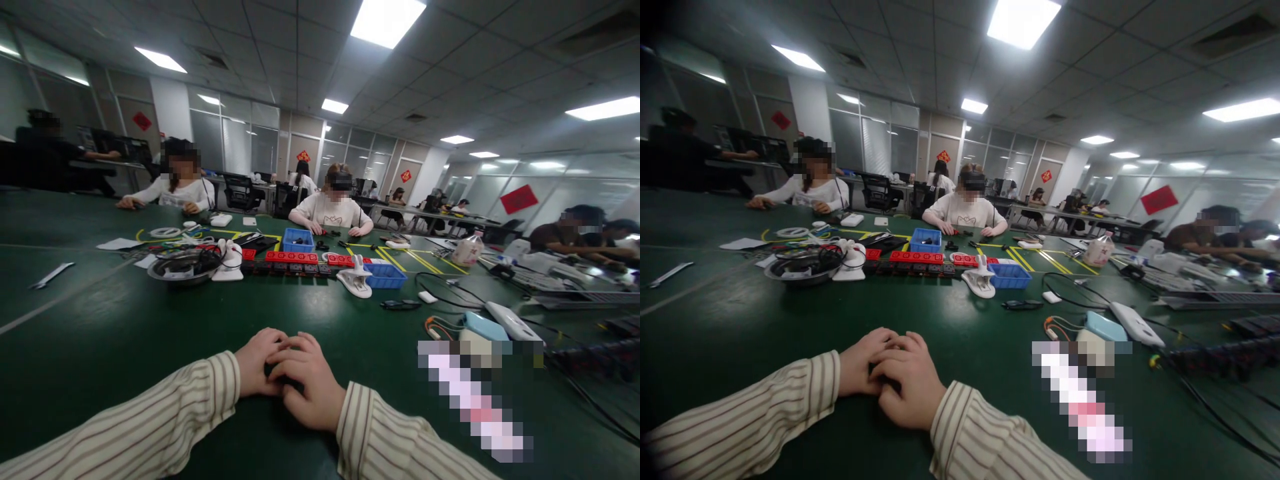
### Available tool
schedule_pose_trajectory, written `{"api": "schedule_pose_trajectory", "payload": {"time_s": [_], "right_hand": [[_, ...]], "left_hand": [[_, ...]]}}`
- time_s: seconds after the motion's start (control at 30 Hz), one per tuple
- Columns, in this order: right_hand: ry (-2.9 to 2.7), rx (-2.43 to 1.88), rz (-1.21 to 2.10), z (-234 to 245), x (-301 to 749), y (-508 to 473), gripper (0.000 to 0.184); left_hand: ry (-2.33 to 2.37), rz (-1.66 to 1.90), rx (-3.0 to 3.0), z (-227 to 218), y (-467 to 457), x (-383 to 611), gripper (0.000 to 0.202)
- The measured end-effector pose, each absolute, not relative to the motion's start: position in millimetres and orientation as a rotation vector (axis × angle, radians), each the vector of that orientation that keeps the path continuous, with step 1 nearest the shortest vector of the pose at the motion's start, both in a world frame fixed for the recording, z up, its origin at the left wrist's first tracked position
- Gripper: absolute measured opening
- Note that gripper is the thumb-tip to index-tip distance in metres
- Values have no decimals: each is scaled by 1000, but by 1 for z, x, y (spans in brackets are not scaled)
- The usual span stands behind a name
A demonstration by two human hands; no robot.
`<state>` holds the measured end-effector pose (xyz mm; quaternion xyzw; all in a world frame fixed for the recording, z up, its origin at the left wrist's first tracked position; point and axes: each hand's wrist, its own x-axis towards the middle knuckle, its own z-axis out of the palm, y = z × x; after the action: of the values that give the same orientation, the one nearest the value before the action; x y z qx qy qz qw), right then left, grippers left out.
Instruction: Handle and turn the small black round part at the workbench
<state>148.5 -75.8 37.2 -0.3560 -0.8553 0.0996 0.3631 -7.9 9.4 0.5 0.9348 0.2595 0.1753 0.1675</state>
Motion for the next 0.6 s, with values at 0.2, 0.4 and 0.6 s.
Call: {"api": "schedule_pose_trajectory", "payload": {"time_s": [0.2,0.4,0.6], "right_hand": [[-2003,-1129,158,28,146,-69,40],[-2032,-1331,83,24,141,-58,14],[-2108,-995,218,32,148,-60,23]], "left_hand": [[793,509,2627,7,5,-9,66],[922,490,2595,13,3,-5,43],[913,492,2554,10,5,-4,36]]}}
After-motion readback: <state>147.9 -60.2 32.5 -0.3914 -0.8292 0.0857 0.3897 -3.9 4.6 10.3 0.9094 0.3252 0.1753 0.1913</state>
